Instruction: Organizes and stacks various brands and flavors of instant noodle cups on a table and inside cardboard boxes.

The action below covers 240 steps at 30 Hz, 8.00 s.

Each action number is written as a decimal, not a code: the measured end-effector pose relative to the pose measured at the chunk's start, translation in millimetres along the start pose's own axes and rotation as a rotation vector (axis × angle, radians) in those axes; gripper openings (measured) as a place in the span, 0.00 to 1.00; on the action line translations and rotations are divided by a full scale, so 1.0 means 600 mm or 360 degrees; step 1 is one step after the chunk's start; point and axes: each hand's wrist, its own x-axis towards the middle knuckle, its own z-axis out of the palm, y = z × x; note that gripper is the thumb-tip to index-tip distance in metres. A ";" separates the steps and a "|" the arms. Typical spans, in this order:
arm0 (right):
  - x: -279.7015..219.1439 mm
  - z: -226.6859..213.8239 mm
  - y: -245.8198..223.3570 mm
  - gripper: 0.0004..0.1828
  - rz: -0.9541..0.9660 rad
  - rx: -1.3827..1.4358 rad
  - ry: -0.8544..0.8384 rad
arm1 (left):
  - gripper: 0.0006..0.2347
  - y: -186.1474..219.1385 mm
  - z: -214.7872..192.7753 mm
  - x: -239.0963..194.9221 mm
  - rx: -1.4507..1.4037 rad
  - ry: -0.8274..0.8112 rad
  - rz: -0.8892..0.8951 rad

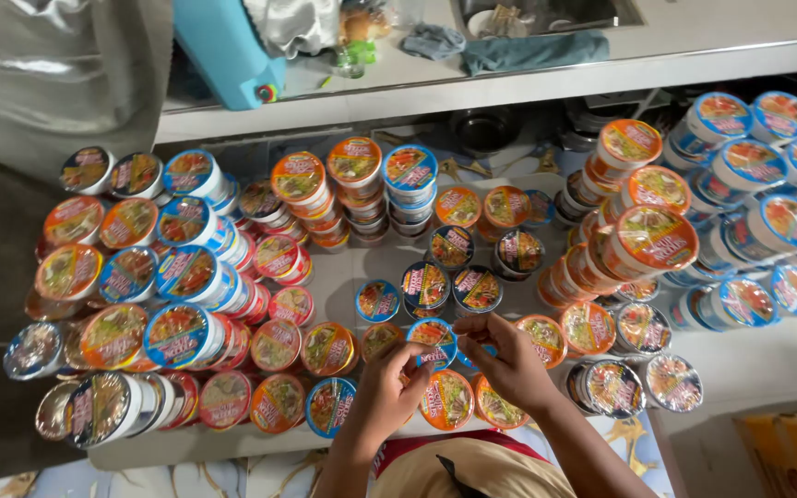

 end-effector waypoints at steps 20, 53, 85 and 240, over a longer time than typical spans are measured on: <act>0.117 -0.003 0.003 0.23 -0.0295 -0.0460 0.0003 | 0.10 -0.053 -0.084 0.005 -0.0008 0.0415 -0.0015; 0.788 0.037 -0.081 0.28 0.0798 -0.0539 -0.1060 | 0.17 -0.236 -0.028 0.392 -0.1780 0.0966 -0.0756; 0.363 0.173 -0.083 0.24 0.0705 0.0708 -0.0677 | 0.24 -0.167 -0.157 0.148 -0.0647 0.0815 -0.0570; -0.205 -0.331 -0.148 0.21 0.0348 -0.0614 0.0227 | 0.19 0.046 0.262 0.021 -0.2182 0.0125 -0.0964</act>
